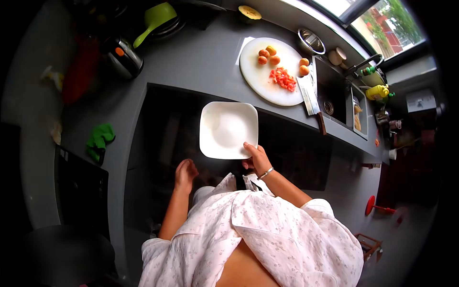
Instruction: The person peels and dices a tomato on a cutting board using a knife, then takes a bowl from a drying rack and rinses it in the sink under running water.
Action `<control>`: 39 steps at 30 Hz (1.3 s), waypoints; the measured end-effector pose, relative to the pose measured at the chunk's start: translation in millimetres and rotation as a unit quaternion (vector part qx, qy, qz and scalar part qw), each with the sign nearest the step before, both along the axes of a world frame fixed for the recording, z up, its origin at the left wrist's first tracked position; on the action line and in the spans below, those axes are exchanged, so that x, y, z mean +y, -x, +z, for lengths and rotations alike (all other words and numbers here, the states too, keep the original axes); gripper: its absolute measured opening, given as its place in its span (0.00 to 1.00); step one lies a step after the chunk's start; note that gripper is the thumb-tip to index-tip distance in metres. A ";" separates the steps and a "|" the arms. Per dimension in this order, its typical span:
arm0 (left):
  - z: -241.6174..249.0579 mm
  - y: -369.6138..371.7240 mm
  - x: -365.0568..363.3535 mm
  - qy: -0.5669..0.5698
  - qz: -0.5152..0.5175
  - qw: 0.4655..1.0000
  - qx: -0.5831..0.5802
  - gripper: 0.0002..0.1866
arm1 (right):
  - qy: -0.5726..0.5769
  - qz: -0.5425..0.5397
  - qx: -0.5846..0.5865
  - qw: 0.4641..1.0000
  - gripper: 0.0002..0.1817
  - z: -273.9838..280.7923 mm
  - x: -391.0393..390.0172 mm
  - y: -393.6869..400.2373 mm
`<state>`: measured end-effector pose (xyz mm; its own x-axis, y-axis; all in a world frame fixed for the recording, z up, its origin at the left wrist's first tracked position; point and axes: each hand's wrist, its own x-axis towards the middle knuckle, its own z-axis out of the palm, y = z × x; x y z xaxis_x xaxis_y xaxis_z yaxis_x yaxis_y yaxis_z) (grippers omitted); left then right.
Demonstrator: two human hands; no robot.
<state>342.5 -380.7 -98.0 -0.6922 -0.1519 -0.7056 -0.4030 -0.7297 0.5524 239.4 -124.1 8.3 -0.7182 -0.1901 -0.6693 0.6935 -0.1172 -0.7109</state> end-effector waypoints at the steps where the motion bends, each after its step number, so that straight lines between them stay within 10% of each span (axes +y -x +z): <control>1: 11.5 2.8 -1.5 0.002 -0.006 1.000 0.007 0.07 | 0.014 -0.007 -0.005 1.000 0.18 0.3 -2.0 -3.4; 12: 93.5 65.4 33.1 0.041 -0.164 0.979 0.111 0.27 | 0.094 -0.053 0.013 0.994 0.20 17.0 13.0 -13.5; 39: 175.5 259.7 334.6 -0.004 -0.381 0.909 0.168 0.22 | 0.029 -0.211 0.105 0.971 0.35 43.3 315.3 85.8</control>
<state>82.8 -46.1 77.5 -0.7708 0.4663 -0.4340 -0.6026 -0.3127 0.7342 153.6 191.2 51.5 -0.8601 0.1184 -0.4962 0.4151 -0.4028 -0.8157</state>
